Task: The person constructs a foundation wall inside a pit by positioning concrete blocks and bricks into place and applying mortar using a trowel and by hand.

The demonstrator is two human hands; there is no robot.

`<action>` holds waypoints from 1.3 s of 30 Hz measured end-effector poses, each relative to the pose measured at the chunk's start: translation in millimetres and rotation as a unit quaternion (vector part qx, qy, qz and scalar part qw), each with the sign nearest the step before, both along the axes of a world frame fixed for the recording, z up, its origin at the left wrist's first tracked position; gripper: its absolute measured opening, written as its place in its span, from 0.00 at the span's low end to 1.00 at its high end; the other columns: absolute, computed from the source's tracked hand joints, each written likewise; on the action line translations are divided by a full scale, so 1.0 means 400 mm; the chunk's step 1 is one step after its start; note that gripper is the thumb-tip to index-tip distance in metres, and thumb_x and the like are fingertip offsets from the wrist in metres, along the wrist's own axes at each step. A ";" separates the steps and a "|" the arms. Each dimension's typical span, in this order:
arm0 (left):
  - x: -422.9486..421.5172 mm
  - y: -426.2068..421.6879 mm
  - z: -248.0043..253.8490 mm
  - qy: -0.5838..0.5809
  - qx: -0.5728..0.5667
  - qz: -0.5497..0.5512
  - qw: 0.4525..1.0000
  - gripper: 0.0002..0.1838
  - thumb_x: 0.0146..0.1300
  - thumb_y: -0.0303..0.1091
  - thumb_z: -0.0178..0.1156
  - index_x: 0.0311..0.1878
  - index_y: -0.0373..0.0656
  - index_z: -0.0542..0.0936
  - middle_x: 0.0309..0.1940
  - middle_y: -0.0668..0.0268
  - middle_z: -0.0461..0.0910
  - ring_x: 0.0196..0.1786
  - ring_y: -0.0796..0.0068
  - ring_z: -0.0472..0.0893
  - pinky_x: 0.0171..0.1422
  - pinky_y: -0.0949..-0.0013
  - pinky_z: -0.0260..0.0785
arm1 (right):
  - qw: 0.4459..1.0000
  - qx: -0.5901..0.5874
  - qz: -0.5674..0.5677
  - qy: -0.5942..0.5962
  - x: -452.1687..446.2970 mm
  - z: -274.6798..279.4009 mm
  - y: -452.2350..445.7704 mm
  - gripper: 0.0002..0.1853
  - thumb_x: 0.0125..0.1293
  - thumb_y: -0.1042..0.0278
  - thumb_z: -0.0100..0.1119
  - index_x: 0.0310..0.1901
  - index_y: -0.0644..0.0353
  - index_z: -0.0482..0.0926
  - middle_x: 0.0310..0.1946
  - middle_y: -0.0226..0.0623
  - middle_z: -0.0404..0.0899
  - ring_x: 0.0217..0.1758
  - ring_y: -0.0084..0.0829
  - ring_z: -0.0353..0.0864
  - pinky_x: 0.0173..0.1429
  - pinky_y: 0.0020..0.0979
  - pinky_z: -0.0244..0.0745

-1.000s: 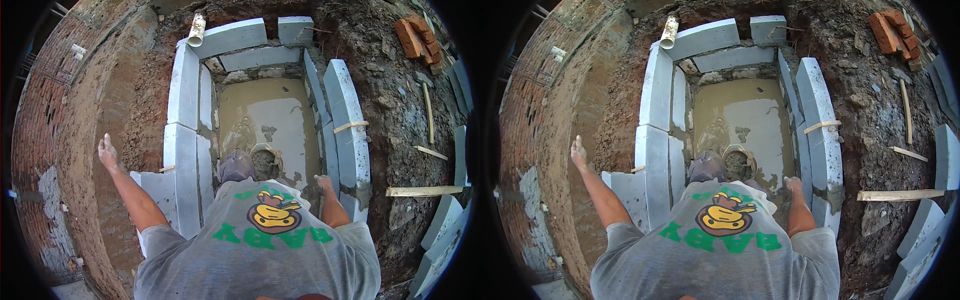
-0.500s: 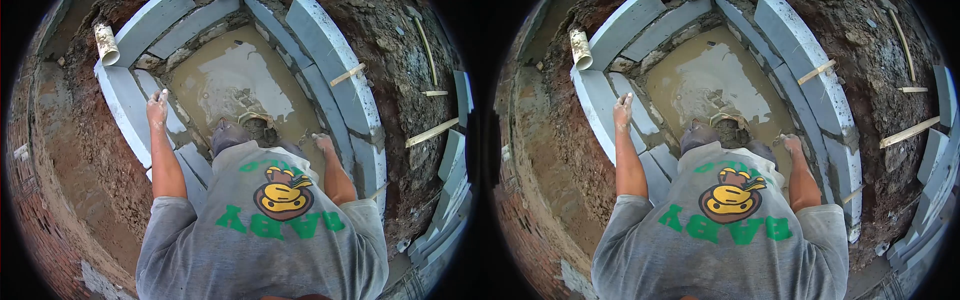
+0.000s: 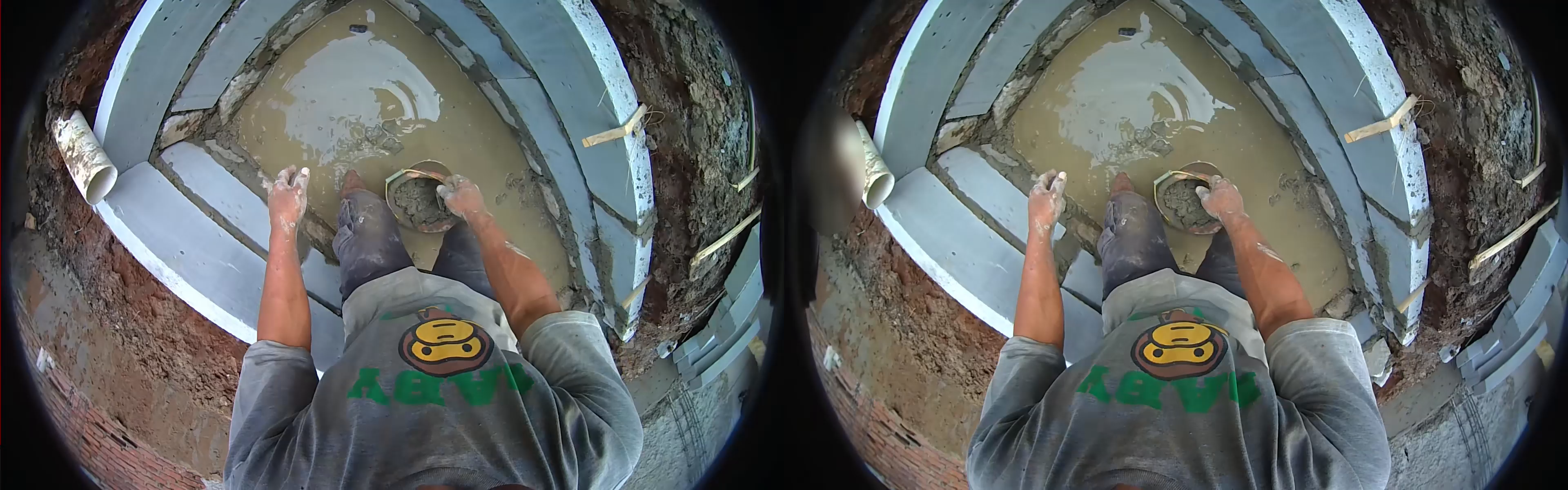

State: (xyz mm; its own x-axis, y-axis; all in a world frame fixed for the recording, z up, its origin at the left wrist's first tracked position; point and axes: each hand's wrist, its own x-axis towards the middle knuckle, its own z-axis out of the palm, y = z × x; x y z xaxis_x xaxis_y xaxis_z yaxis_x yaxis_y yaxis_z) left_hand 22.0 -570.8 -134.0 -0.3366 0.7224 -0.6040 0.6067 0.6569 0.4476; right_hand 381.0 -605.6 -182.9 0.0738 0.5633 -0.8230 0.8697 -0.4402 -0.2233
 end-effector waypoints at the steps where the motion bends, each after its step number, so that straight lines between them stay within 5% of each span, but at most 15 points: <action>1: 0.025 0.020 -0.035 0.011 -0.020 -0.027 0.999 0.30 0.62 0.52 0.57 0.58 0.36 0.74 0.50 0.48 0.79 0.55 0.50 0.77 0.59 0.60 0.68 | 1.000 0.000 0.015 -0.015 -0.027 -0.014 0.011 0.25 0.61 0.51 0.57 0.54 0.60 0.74 0.54 0.53 0.74 0.60 0.48 0.72 0.62 0.43 0.68; 5: 0.219 0.017 -0.272 -0.057 -0.142 -0.118 0.981 0.33 0.61 0.54 0.56 0.63 0.40 0.69 0.57 0.48 0.74 0.62 0.50 0.71 0.65 0.55 0.62 | 0.997 0.018 0.058 -0.039 -0.031 -0.123 0.002 0.27 0.60 0.51 0.57 0.57 0.60 0.71 0.59 0.53 0.69 0.63 0.50 0.68 0.65 0.43 0.67; 7: 0.314 -0.019 -0.408 -0.039 -0.182 -0.261 0.947 0.37 0.58 0.51 0.60 0.68 0.45 0.63 0.68 0.55 0.61 0.72 0.54 0.57 0.73 0.57 0.53 | 0.999 0.008 0.035 -0.034 0.001 -0.180 -0.015 0.27 0.59 0.52 0.57 0.56 0.60 0.72 0.60 0.54 0.68 0.64 0.51 0.67 0.65 0.42 0.66; 9: 0.387 -0.095 -0.560 -0.016 -0.226 -0.281 0.933 0.42 0.58 0.49 0.60 0.72 0.47 0.54 0.72 0.59 0.53 0.75 0.58 0.49 0.76 0.53 0.46 | 0.997 -0.008 0.073 -0.036 0.026 -0.223 -0.022 0.27 0.60 0.53 0.56 0.58 0.58 0.70 0.57 0.53 0.72 0.61 0.50 0.70 0.65 0.42 0.67; 12: 0.438 -0.164 -0.680 -0.082 -0.306 -0.263 0.911 0.41 0.58 0.49 0.60 0.71 0.46 0.56 0.71 0.58 0.55 0.74 0.57 0.53 0.75 0.51 0.47 | 0.995 -0.027 0.096 0.017 0.052 -0.300 -0.062 0.29 0.60 0.50 0.57 0.60 0.55 0.68 0.50 0.50 0.77 0.56 0.50 0.75 0.62 0.43 0.70; 13: 0.435 -0.154 -0.668 -0.066 -0.310 -0.275 0.908 0.41 0.58 0.50 0.60 0.71 0.46 0.56 0.71 0.57 0.57 0.73 0.57 0.55 0.75 0.52 0.47 | 0.994 0.014 0.104 0.034 0.067 -0.353 -0.096 0.30 0.60 0.49 0.57 0.61 0.54 0.67 0.49 0.48 0.78 0.55 0.49 0.76 0.60 0.44 0.71; 16: 0.413 -0.203 -0.680 -0.042 -0.309 -0.314 0.897 0.36 0.58 0.53 0.60 0.65 0.44 0.66 0.62 0.54 0.70 0.65 0.56 0.69 0.70 0.54 0.55 | 0.982 -0.123 0.124 -0.070 0.056 -0.372 -0.101 0.31 0.60 0.50 0.58 0.61 0.56 0.66 0.49 0.47 0.78 0.53 0.48 0.78 0.57 0.44 0.74; 22: 0.481 -0.388 -0.654 -0.208 -0.303 -0.439 0.820 0.29 0.57 0.62 0.52 0.45 0.45 0.82 0.46 0.52 0.80 0.50 0.49 0.78 0.54 0.55 0.70 | 0.949 -0.190 0.236 -0.086 0.103 -0.297 -0.129 0.23 0.63 0.58 0.48 0.57 0.64 0.70 0.57 0.53 0.70 0.55 0.48 0.78 0.56 0.41 0.75; 24: 0.588 -0.424 -0.630 -0.156 -0.350 -0.403 0.831 0.29 0.57 0.60 0.52 0.48 0.46 0.82 0.52 0.56 0.79 0.55 0.53 0.77 0.56 0.56 0.71 | 0.960 -0.127 0.233 -0.084 0.132 -0.223 -0.139 0.23 0.62 0.57 0.49 0.55 0.63 0.73 0.52 0.53 0.75 0.53 0.47 0.79 0.55 0.41 0.75; 26: 0.642 -0.253 -0.461 -0.132 -0.426 -0.283 0.849 0.26 0.58 0.53 0.51 0.53 0.46 0.80 0.57 0.57 0.76 0.60 0.56 0.75 0.61 0.57 0.68 | 0.970 -0.123 0.189 -0.094 0.141 -0.077 -0.077 0.22 0.61 0.55 0.50 0.49 0.64 0.77 0.46 0.53 0.80 0.51 0.46 0.80 0.54 0.42 0.76; 28: 0.668 -0.179 -0.428 -0.120 -0.380 -0.279 0.874 0.25 0.58 0.53 0.51 0.52 0.47 0.80 0.56 0.57 0.77 0.60 0.57 0.75 0.62 0.58 0.67 | 0.979 -0.075 0.168 -0.090 0.200 -0.001 -0.090 0.20 0.61 0.56 0.50 0.43 0.65 0.80 0.42 0.52 0.81 0.43 0.49 0.82 0.53 0.40 0.76; 30: 0.682 -0.129 -0.402 -0.107 -0.325 -0.270 0.900 0.23 0.58 0.52 0.52 0.51 0.49 0.81 0.53 0.59 0.79 0.58 0.58 0.77 0.61 0.59 0.67 | 0.995 -0.064 0.057 -0.055 0.321 -0.005 -0.156 0.20 0.59 0.57 0.56 0.43 0.68 0.79 0.37 0.50 0.82 0.31 0.45 0.84 0.41 0.37 0.80; 31: 0.662 -0.070 -0.348 -0.114 -0.332 -0.253 0.901 0.24 0.57 0.54 0.53 0.50 0.50 0.81 0.51 0.59 0.80 0.55 0.56 0.78 0.56 0.55 0.69 | 0.990 -0.094 -0.109 -0.003 0.313 0.104 -0.121 0.20 0.58 0.60 0.58 0.45 0.70 0.78 0.36 0.50 0.82 0.28 0.43 0.84 0.35 0.35 0.80; 34: 0.588 0.007 -0.274 -0.137 -0.289 -0.253 0.913 0.26 0.56 0.58 0.54 0.48 0.49 0.82 0.46 0.56 0.82 0.51 0.53 0.80 0.52 0.52 0.69 | 0.871 -0.118 -0.437 0.190 0.380 0.237 -0.134 0.24 0.53 0.75 0.61 0.53 0.74 0.71 0.34 0.49 0.81 0.23 0.37 0.82 0.23 0.30 0.79; 39: 0.525 0.043 -0.137 -0.139 -0.193 -0.197 0.951 0.29 0.57 0.62 0.53 0.50 0.47 0.81 0.47 0.55 0.81 0.53 0.50 0.78 0.54 0.52 0.68 | 0.780 -0.166 -0.470 0.379 0.315 0.258 -0.119 0.28 0.50 0.80 0.59 0.56 0.72 0.67 0.40 0.51 0.78 0.33 0.43 0.83 0.36 0.41 0.83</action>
State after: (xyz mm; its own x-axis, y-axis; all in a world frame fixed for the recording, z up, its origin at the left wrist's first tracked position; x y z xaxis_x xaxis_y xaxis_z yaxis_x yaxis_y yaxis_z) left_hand 231.9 -553.7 -188.9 0.1261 0.4658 -0.8759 0.7332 0.5510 0.3986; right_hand 506.9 -653.3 -79.8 -0.2518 0.3003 -0.9200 -0.1990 -0.9464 -0.2544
